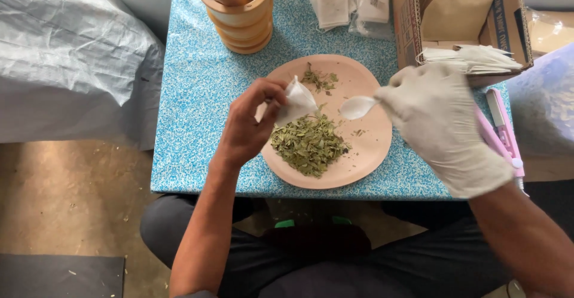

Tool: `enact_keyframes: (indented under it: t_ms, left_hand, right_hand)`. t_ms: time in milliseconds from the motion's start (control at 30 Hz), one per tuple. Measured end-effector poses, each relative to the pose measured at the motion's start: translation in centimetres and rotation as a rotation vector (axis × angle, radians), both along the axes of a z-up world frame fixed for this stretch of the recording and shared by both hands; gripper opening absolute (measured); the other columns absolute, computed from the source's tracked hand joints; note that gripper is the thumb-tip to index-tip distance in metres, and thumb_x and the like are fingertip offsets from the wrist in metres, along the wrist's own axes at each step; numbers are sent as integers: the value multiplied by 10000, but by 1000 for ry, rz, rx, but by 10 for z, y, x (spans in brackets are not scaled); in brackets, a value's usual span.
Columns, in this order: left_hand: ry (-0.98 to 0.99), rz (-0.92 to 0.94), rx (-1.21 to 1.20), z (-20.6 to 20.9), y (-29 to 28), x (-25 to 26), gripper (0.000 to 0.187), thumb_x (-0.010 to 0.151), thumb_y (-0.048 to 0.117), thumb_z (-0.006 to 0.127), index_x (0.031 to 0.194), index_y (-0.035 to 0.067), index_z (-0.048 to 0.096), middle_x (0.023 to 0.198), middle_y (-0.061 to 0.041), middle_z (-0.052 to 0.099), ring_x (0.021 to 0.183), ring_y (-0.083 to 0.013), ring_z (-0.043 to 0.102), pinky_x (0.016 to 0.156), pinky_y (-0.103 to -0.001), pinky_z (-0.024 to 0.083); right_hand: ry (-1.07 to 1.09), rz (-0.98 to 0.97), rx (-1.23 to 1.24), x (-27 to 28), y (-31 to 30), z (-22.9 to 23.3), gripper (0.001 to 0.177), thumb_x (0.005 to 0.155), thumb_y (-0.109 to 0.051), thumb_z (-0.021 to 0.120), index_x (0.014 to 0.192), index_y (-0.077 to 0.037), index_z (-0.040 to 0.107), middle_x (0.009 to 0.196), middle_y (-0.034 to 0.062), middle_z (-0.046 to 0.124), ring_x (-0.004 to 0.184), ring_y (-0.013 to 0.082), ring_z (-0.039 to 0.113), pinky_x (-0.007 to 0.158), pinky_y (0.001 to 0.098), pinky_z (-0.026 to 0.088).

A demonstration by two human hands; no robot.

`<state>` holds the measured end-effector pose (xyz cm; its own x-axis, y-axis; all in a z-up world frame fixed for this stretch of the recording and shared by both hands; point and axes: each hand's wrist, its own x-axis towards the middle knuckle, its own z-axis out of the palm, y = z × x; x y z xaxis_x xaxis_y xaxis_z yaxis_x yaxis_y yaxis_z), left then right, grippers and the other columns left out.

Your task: Filling small filter bags with dried tea leaves using a spoon and sealing them with a heat sealer

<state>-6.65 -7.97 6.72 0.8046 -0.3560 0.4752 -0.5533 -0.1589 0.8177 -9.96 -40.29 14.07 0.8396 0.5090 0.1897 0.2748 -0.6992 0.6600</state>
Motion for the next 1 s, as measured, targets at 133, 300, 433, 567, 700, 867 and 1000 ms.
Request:
enact_keyframes:
  t_ms: [133,300,433,567,700,867,1000]
  left_hand:
    - [-24,53,-71,1,11,2,245,1090,-120,639,1144,110,704,1179,-113,766,1008,-224,733,988,-444,636]
    - [-43,49,-72,5,12,2,224,1101,-118,627,1122,93,700,1159,-131,761,960,-235,715,955,-444,639]
    - [-36,39,-60,3,9,1,226,1106,-118,615,1130,95,687,1168,-130,755,972,-242,718,958,-453,636]
    - [-47,41,-42,5,6,1,234,1101,-123,606,1113,94,692,1153,-135,755,978,-262,733,932,-470,633]
    - [-25,36,-14,-2,1,1,262,1108,-108,589,1132,124,707,1165,-106,762,949,-244,711,905,-455,623]
    - [-8,-17,117,-4,-5,-3,286,1056,-133,557,1165,118,640,1326,-152,727,1163,-321,744,826,-374,588]
    - [28,-51,126,-8,-10,-4,306,1045,-126,561,1179,139,637,1365,-185,749,1234,-357,759,893,-406,589]
  right_hand:
    - [24,220,384,16,-27,-73,86,1075,-316,764,994,-336,749,994,-95,669,963,173,729,952,396,580]
    - [206,130,502,14,-6,-76,46,1024,-352,794,978,-358,796,960,-61,689,983,225,770,994,455,564]
    - [418,80,605,12,-3,-76,51,1048,-360,763,1034,-355,811,1020,-49,726,1066,247,784,1060,484,548]
    - [537,-37,715,17,-17,-65,121,1069,-368,736,1140,-405,827,1089,-25,756,1132,296,770,1092,522,526]
    - [570,-78,833,13,-28,-41,129,1065,-319,757,1160,-347,840,1128,-9,757,1123,294,731,1061,487,482]
    - [603,-52,877,14,-28,-7,235,1051,-308,780,1253,-244,881,1106,40,770,978,240,675,874,447,469]
    - [525,79,899,12,-23,21,209,1062,-236,797,1250,-208,882,1089,43,763,941,236,684,799,446,486]
